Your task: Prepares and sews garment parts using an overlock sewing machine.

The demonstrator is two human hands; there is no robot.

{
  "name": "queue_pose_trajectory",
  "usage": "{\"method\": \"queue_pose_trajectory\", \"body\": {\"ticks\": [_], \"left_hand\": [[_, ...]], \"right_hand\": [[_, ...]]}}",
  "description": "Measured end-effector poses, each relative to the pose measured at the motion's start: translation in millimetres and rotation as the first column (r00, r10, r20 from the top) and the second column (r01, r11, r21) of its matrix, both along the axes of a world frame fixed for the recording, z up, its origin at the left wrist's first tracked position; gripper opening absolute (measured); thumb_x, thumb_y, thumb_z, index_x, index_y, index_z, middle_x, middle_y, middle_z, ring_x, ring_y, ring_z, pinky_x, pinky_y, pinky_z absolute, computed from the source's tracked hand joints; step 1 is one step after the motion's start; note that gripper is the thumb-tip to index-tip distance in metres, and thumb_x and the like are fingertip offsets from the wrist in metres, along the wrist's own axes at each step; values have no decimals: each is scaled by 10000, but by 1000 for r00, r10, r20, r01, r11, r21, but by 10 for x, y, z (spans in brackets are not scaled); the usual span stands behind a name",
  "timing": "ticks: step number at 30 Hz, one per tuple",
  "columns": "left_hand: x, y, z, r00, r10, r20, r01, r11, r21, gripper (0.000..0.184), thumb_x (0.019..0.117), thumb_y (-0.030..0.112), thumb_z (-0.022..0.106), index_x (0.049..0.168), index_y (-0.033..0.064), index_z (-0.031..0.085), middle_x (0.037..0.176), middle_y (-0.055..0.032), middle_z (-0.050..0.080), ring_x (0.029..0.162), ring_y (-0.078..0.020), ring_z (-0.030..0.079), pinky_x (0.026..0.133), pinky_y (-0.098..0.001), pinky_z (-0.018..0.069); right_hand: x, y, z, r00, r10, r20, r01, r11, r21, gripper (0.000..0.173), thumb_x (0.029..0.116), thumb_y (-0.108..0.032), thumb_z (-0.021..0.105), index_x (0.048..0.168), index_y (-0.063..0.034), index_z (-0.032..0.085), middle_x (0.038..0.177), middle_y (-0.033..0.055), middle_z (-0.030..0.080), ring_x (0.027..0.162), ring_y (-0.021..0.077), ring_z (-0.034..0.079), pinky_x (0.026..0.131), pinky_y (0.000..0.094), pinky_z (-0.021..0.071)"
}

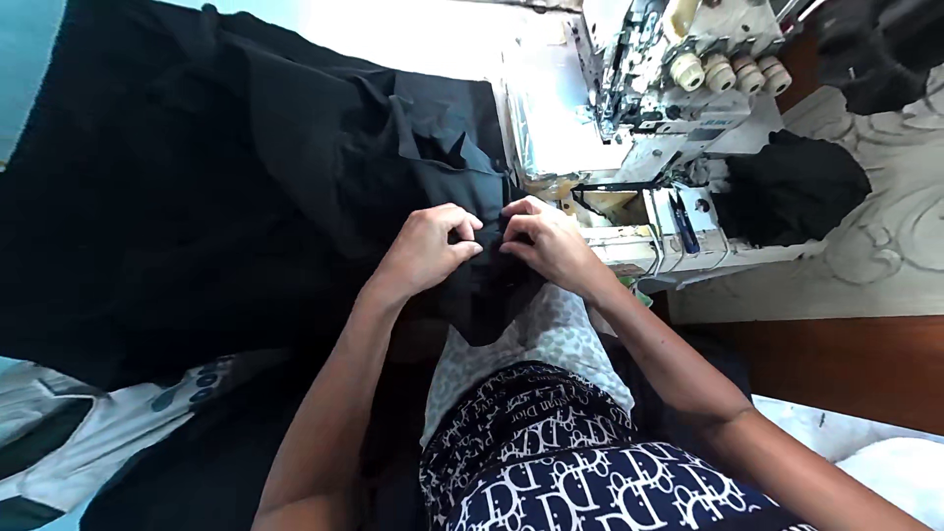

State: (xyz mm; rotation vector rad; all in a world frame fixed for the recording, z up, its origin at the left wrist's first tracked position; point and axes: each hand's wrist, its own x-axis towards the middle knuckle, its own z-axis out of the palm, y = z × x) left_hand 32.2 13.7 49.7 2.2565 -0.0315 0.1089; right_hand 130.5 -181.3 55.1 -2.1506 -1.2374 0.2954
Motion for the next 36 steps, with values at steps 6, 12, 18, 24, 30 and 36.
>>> {"method": "queue_pose_trajectory", "body": {"ticks": [6,12,18,24,30,36], "left_hand": [[83,-4,76,982,-58,-177,90,980,178,126,911,75,755,859,-15,684,900,-147,636,895,-292,631,805,-483,498],[-43,-69,136,1000,-10,-20,15,973,229,116,882,80,780,869,-3,700,928,-156,634,853,-309,643,757,-506,521],[-380,-199,438,969,-22,245,-36,973,229,126,840,49,753,792,32,637,934,-107,613,692,-170,562,601,-323,480],[-493,-360,566,936,-16,351,-78,965,250,112,834,84,658,747,59,593,856,-67,614,680,-104,555,580,-233,450],[-544,-573,545,891,47,452,-290,824,487,210,917,81,627,1079,-23,711,866,-172,671,704,-331,662,572,-440,517],[-658,-426,290,771,230,594,-399,901,169,201,1034,192,562,1030,58,713,1213,-123,668,1332,-324,501,1157,-482,336]], "right_hand": [[111,6,-4,998,11,-61,-18,994,-111,113,927,-103,723,931,7,747,986,181,682,977,314,658,873,474,518],[-89,-182,-83,988,-45,151,18,984,175,80,923,-92,732,931,-15,716,981,146,646,869,252,657,755,393,548],[-311,-368,105,967,-71,246,-39,909,415,73,914,-48,714,897,22,715,1030,165,684,892,188,683,756,256,567],[-389,-393,142,903,-201,379,-39,841,539,90,880,-33,740,842,27,685,958,175,704,887,192,698,766,225,568],[-368,-409,110,714,-365,598,-6,850,526,138,949,-129,692,905,1,680,733,108,652,656,212,645,623,299,540],[-536,-283,154,661,-429,615,-29,805,592,132,941,-176,703,892,-63,752,670,40,627,678,191,583,794,349,473]]}}
